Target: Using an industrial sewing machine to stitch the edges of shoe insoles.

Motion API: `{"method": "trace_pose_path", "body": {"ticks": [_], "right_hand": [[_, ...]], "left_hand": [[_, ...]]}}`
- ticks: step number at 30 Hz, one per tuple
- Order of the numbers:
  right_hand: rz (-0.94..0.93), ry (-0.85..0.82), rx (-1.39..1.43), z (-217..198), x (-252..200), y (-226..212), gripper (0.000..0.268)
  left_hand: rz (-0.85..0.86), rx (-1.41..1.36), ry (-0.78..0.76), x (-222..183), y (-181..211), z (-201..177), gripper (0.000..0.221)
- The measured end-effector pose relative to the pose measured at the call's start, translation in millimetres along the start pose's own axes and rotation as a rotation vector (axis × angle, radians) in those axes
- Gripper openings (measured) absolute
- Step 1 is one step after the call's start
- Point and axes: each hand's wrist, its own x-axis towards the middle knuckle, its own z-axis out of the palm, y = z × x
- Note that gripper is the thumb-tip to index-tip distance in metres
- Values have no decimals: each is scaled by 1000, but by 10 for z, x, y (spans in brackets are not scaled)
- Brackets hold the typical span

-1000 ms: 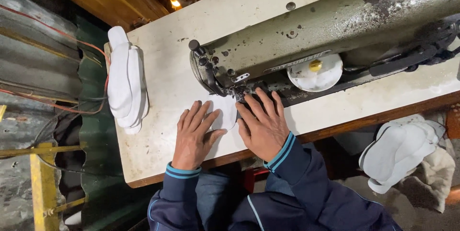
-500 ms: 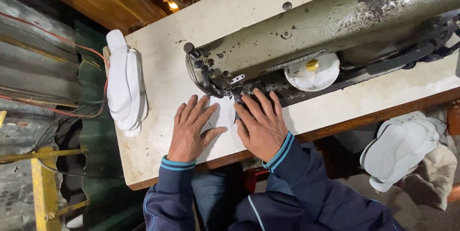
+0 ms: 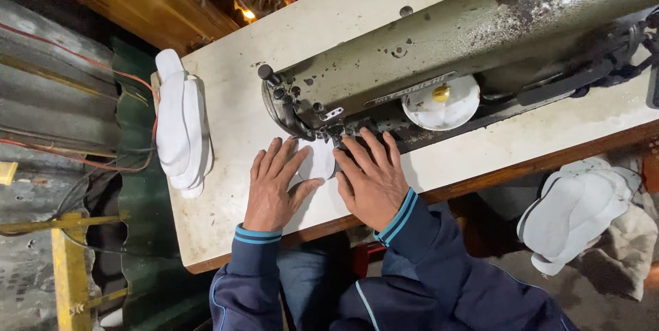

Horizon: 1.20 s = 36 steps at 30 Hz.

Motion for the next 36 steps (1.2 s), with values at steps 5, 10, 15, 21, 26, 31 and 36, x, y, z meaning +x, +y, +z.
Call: {"method": "trace_pose_path", "body": {"ticks": [5,10,15,21,26,31,36], "right_hand": [[-1,31,-2,36,-14,12,37],[-11,51,-4,38,-16,29,37],[-22,59,6,25,-9,36,37],[-24,75,5,51,-17,48,36],[-25,76,19,28,-10,42,36],[-23,93,-2,42,-16,47,36],[-22,99,-7,39,-1,39,35]], "left_hand": [[-11,21,-4,12,58,-21,67],[-31,37,-29,32,80,-26,67],[-35,42,-24,47,64,-4,65],[-41,53,-21,77,74,-17,65],[-4,48,10,131,-145,88,53],[69,45,30,308,-341,146,47],[228,54,18,450,-535,241,49]]}}
